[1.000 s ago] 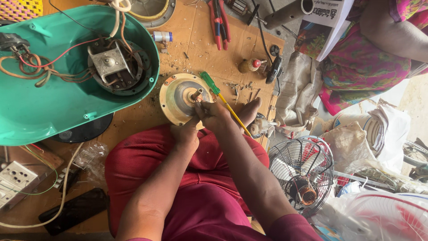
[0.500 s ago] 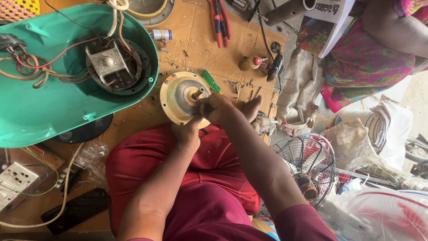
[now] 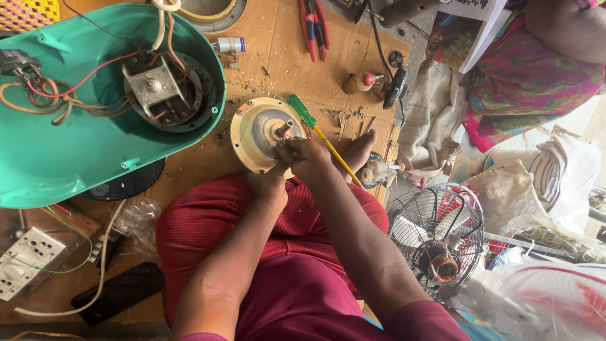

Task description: The person sits on the floor repairing an electric fan motor. They strip and connect red wires to the motor housing, use a screwdriver to loosen screws on the fan's rear cover, separate the cover from the stator, handle the copper winding plate, and reassemble the cover while tightening it by hand.

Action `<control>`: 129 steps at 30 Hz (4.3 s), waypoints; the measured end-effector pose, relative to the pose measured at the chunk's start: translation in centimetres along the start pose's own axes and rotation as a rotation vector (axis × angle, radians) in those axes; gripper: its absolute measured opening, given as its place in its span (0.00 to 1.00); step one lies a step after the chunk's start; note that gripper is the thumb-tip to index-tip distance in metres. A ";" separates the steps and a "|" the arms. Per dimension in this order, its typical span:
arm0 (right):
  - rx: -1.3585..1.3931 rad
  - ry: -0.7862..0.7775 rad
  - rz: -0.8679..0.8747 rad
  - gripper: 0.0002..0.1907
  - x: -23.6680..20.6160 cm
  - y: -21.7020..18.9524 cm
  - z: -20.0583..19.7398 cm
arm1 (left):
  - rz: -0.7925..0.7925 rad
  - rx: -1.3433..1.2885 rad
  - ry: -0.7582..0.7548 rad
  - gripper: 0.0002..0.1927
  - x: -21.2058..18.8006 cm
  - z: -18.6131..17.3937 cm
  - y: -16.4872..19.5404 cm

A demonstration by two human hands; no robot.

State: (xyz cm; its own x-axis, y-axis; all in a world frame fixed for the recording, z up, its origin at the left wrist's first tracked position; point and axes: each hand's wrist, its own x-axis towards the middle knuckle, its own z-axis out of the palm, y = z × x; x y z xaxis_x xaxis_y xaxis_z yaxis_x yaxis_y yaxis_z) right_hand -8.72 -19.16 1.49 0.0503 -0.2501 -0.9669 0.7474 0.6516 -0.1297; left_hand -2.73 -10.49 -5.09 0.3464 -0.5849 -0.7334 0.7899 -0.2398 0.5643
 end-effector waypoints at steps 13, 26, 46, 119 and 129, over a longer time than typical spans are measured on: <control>-0.201 -0.058 0.085 0.09 1.1 -1.5 0.9 | 0.000 0.042 -0.036 0.40 -0.1 0.0 0.2; -0.233 0.145 -0.281 0.08 0.3 0.9 -0.4 | 0.043 0.035 0.007 0.41 0.2 -0.1 -0.5; -0.438 -0.042 -0.512 0.10 1.0 1.2 -0.4 | 0.016 0.042 -0.047 0.42 0.3 -0.5 -0.6; -1.353 -0.024 -1.249 0.11 6.4 3.0 -4.4 | 0.247 0.700 -0.483 0.06 7.7 2.4 7.3; -1.275 -0.113 -1.209 0.11 5.3 2.2 -4.9 | 0.082 0.380 -0.475 0.07 8.4 1.9 6.2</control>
State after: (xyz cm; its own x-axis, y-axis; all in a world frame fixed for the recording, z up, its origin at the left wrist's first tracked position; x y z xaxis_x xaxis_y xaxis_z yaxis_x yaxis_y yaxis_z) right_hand -10.05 -15.52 -4.96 -0.0077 -0.9805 -0.1963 -0.5374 0.1696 -0.8261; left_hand 4.12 -18.34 -7.00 0.0658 -0.8736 -0.4821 0.5044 -0.3878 0.7715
